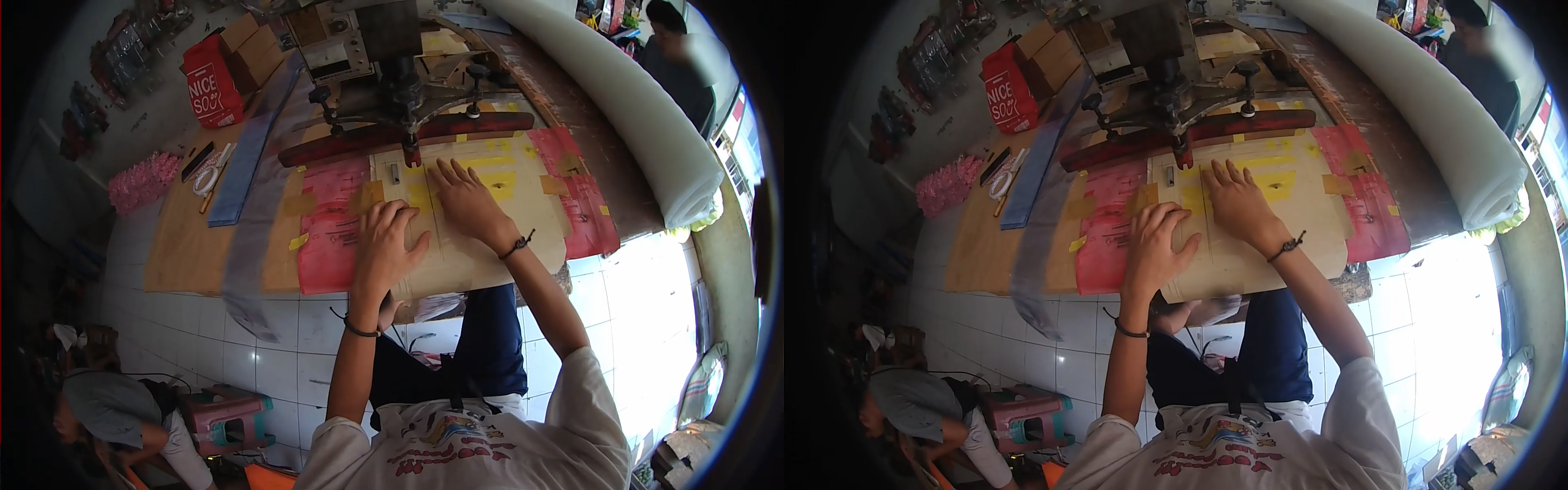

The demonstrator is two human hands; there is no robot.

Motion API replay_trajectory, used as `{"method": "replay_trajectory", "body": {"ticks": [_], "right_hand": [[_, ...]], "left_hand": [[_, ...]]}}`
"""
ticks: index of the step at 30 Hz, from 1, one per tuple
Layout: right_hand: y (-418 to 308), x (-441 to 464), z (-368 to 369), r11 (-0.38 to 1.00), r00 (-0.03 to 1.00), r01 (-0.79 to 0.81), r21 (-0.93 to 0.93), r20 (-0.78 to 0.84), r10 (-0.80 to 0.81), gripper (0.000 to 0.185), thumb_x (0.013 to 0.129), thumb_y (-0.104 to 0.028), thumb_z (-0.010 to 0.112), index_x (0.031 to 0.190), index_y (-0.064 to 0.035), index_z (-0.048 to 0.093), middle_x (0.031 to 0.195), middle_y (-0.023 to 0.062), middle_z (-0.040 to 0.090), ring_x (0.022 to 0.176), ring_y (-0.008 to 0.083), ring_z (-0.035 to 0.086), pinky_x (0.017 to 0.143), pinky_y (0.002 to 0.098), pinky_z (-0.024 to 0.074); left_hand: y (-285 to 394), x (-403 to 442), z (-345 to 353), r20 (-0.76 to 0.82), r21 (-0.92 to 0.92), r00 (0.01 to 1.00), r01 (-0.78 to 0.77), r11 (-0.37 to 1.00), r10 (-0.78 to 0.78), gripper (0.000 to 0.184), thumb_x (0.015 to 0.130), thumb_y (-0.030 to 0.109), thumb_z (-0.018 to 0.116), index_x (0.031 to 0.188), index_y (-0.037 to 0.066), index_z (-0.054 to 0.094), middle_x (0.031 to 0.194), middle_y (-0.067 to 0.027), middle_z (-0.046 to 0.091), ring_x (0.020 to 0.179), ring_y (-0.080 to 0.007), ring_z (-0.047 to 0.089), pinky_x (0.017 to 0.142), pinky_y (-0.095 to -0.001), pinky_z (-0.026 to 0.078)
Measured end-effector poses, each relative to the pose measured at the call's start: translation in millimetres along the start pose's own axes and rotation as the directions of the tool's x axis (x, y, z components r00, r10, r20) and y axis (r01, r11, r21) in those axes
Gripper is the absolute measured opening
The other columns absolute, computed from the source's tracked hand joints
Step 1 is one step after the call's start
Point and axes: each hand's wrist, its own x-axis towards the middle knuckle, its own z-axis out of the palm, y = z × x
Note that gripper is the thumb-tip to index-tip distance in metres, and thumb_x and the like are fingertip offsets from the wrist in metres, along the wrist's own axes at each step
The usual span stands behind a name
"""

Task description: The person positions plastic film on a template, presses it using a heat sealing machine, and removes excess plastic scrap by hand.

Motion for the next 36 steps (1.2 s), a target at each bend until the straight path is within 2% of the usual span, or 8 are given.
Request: {"method": "replay_trajectory", "body": {"ticks": [3,7,10,13,16,20,30,36], "right_hand": [[-18.7,-16.8,-10.4,0.995,0.999,-0.003,0.095,0.042,-0.001,0.049,0.105,-0.026,0.05,0.148,-0.0043,0.051,0.16,0.022,0.042,0.15,0.0427,0.036,0.124,0.0561,0.0256],[-18.5,-19.7,-5.0,0.989,0.997,0.048,0.136,-0.073,-0.038,0.047,0.104,-0.027,0.051,0.145,-0.0053,0.055,0.158,0.0203,0.046,0.149,0.0425,0.037,0.125,0.0554,0.0243],[-21.7,-21.9,-7.3,0.987,0.997,0.047,0.151,-0.063,-0.038,0.046,0.104,-0.028,0.051,0.144,-0.0063,0.057,0.157,0.0189,0.048,0.149,0.0415,0.038,0.125,0.0548,0.0243],[-22.5,-23.5,-11.1,0.987,0.997,0.055,0.152,-0.054,-0.047,0.045,0.104,-0.027,0.051,0.144,-0.007,0.057,0.156,0.018,0.049,0.149,0.0408,0.038,0.125,0.0541,0.0246],[-22.2,-21.1,-11.9,0.986,0.997,0.057,0.155,-0.056,-0.049,0.045,0.104,-0.026,0.052,0.145,-0.0076,0.057,0.156,0.0176,0.049,0.149,0.0406,0.038,0.125,0.0536,0.0248],[-17.3,-18.2,-7.1,0.984,0.997,0.062,0.167,-0.043,-0.056,0.046,0.103,-0.025,0.053,0.146,-0.0083,0.056,0.157,0.0178,0.048,0.149,0.0406,0.037,0.126,0.0528,0.0244],[-15.0,-12.0,-8.0,0.98,0.998,0.061,0.19,-0.017,-0.059,0.047,0.103,-0.024,0.055,0.148,-0.0081,0.054,0.158,0.0193,0.046,0.151,0.0413,0.035,0.125,0.0532,0.0246],[-28.3,-17.2,-28.2,0.947,0.985,0.071,0.312,-0.173,-0.016,0.042,0.099,-0.019,0.063,0.139,-0.0054,0.061,0.153,0.0225,0.051,0.147,0.0424,0.041,0.122,0.0537,0.0311]], "left_hand": [[-0.4,0.2,1.3,-0.016,-0.007,1.0,0.022,1.0,-0.022,0.043,0.084,0.025,0.077,0.122,0.005,0.069,0.131,-0.01,0.062,0.126,-0.0307,0.053,0.111,-0.0444,0.04],[-3.2,-0.6,3.2,-0.011,-0.042,1.0,0.013,0.999,-0.013,0.048,0.084,0.025,0.075,0.126,0.005,0.067,0.14,-0.0112,0.058,0.134,-0.0317,0.05,0.116,-0.0459,0.038],[-7.9,-2.3,3.6,0.063,-0.011,0.998,-0.012,1.0,0.012,0.051,0.085,0.027,0.074,0.13,0.004,0.066,0.144,-0.0115,0.057,0.139,-0.0323,0.047,0.118,-0.0466,0.035],[-4.7,-1.9,3.5,0.006,-0.083,1.0,0.013,0.996,-0.012,0.052,0.091,0.034,0.07,0.133,0.004,0.066,0.145,-0.0148,0.057,0.142,-0.0328,0.047,0.12,-0.0467,0.034],[-7.5,-2.4,6.1,0.088,-0.004,0.996,-0.013,1.0,0.013,0.055,0.094,0.039,0.067,0.136,0.004,0.065,0.149,-0.0149,0.056,0.144,-0.0327,0.045,0.121,-0.0488,0.032],[-11.8,-4.7,13.6,0.121,0.043,0.993,-0.021,0.999,0.015,0.058,0.095,0.043,0.065,0.139,0.004,0.063,0.154,-0.0147,0.053,0.146,-0.0323,0.044,0.122,-0.0493,0.029],[-13.4,-3.8,18.6,0.078,0.041,0.997,-0.005,0.999,0.002,0.059,0.096,0.043,0.064,0.139,0.004,0.062,0.155,-0.0156,0.052,0.147,-0.0312,0.042,0.122,-0.0478,0.028],[-9.7,-2.5,13.9,0.089,0.026,0.996,0.008,1.0,-0.01,0.059,0.095,0.041,0.066,0.14,0.004,0.061,0.154,-0.0159,0.052,0.147,-0.0313,0.042,0.122,-0.0464,0.029]]}}
